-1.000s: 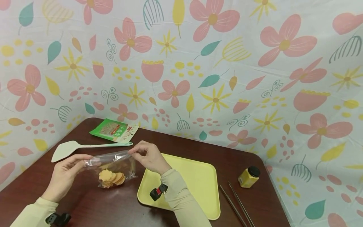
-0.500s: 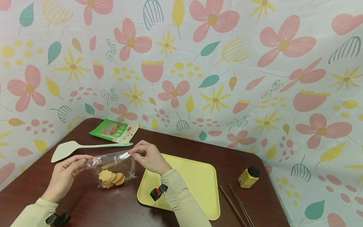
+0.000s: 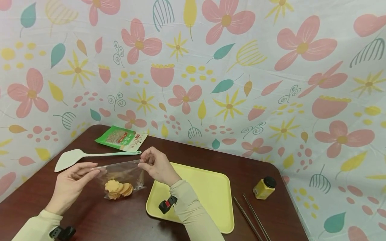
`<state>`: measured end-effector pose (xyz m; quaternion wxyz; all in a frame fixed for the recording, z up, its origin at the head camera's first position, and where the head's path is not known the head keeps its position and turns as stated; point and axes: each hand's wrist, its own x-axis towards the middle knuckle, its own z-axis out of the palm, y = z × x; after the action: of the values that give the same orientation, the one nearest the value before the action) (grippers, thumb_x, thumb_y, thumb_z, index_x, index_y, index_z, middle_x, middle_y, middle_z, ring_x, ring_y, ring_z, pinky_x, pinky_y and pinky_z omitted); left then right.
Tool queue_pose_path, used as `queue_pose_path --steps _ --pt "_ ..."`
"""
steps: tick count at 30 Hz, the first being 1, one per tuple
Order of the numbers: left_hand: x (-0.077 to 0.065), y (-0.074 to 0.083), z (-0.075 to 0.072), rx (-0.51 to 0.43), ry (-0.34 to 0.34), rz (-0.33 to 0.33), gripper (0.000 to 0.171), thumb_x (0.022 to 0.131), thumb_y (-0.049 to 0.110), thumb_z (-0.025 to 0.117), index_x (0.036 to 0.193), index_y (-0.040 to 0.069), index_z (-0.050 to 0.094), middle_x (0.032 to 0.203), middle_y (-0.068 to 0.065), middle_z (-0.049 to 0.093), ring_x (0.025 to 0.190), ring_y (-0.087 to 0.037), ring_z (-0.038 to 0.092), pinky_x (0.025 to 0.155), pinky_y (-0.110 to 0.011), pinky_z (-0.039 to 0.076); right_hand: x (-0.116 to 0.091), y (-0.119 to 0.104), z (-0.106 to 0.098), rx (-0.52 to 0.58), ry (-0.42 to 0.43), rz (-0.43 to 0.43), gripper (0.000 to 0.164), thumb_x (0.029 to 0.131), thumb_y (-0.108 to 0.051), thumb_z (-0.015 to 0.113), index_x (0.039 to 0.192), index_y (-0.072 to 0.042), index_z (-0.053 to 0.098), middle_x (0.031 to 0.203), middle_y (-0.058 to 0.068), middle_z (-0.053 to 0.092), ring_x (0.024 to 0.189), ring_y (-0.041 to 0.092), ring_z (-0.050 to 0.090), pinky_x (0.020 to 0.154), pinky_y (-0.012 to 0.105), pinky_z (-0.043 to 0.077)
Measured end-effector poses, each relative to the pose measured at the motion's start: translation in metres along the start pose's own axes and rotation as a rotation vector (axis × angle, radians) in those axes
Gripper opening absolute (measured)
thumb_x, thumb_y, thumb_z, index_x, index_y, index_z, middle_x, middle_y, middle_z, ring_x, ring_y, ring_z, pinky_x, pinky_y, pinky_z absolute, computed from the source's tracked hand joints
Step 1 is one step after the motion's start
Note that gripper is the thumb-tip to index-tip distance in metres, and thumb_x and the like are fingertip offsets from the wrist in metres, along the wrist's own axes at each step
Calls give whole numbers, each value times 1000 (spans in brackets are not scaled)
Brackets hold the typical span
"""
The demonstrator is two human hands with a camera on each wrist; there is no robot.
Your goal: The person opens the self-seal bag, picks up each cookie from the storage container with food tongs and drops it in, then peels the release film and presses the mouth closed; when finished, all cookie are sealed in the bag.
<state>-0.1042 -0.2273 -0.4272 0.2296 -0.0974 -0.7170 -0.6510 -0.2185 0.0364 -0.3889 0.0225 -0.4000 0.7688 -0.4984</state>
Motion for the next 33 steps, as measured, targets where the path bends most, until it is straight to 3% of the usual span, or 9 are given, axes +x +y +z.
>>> queue_pose_path --steps 8,14,21,26,29,33 --pt "-1 3 2 158 43 49 34 85 2 68 118 4 60 97 -13 70 85 -17 68 71 -20 52 0 -4 0 -75 -24 -7 20 92 -14 62 110 -18 53 94 -4 61 68 9 56 51 23 43" --pt "1 2 2 191 43 69 43 82 0 71 122 6 59 99 -14 70 87 -13 67 69 -20 51 1 -7 2 -88 -52 9 27 88 -24 68 113 -22 56 93 -6 57 61 11 50 52 23 44" --pt "1 17 7 276 83 63 34 79 0 74 112 6 65 89 -12 71 83 -8 64 60 -20 44 2 -5 3 -108 -33 2 18 90 -13 65 107 -17 62 86 -4 61 59 8 49 49 21 39" --pt "-1 31 10 280 99 61 32 78 -3 73 109 1 64 87 -16 70 80 -10 65 57 -20 43 0 -7 5 -86 -41 9 5 92 -14 62 95 -14 66 88 -1 61 57 8 46 50 20 39" --pt "-3 31 9 264 89 46 34 79 -4 73 112 0 62 89 -17 70 80 -11 66 63 -17 47 -2 -16 6 -71 -50 -15 5 93 -12 61 93 -9 65 91 2 60 58 8 45 51 20 39" --pt "-6 30 9 251 70 19 36 80 -2 73 113 1 61 90 -16 70 81 -10 66 68 -17 48 -5 -34 5 -31 -35 -19 5 92 -5 59 94 -4 64 79 13 61 50 8 40 48 21 37"
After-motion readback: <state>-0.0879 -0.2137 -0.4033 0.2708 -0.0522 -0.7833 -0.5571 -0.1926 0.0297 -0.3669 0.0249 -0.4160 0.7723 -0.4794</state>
